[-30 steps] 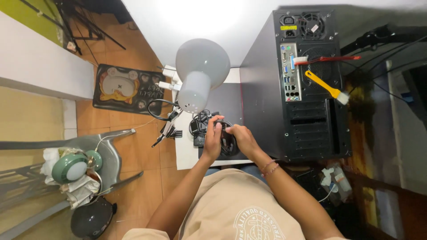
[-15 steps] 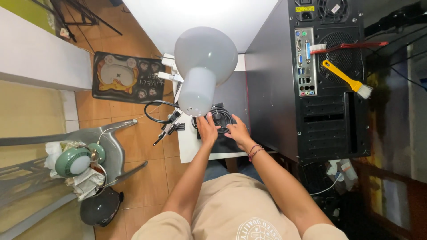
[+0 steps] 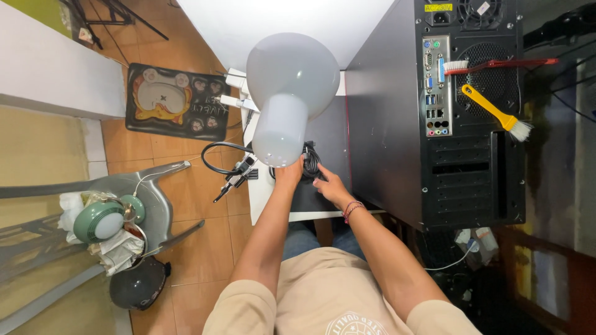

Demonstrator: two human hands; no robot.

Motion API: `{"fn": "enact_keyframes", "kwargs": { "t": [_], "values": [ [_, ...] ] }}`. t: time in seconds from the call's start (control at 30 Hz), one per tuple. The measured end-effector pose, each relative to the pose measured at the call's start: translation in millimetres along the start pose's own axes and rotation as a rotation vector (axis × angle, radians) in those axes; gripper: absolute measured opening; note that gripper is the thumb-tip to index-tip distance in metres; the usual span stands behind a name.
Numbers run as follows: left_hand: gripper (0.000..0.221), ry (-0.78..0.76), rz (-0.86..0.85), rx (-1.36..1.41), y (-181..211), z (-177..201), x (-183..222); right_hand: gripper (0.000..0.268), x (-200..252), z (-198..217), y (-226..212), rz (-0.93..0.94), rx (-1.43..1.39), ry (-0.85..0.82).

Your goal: The person cleans a desktop computer case with brushes, brushing the rear ports and fan grille, then handles a power cable and a small component, and finally brushes the case's side panel and vent holes before repositioning the case on the desk.

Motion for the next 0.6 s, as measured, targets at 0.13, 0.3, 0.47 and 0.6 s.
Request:
{"fn": "enact_keyframes", "kwargs": {
  "t": [0.13,0.3,0.47,0.6],
  "values": [
    [0.039,-0.170,0.106,0.031,-8.0,-2.5,-8.7,0.077,6.1,0.3,-6.8,0.153,0.176,-0.013],
    [0.055,-0.153,0.043,0.038,-4.5,7.1,-11.2,0.075,29.3,1.6,-36.5,0.206,0.433,0.065],
    [0.047,-0.195,0.098,0.159,15.3,43.8,-24.7,0.073,28.9,3.0,-43.8,0.273,0.442,0.044],
    [0.026,-0.229,0.138,0.373,40.9,75.9,-30.3,0.068,40.8,4.8,-63.2,0.306,0.556,0.125]
  ]
}}
Point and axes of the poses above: each hand's wrist, its own x-axis away from the middle knuckle, its own z-axis out of the back of the hand, y = z × x, the point moved 7 cm from there along -x, towards the middle knuckle, and after that the axes turned 5 degrees about y, right-handed, at the moved point
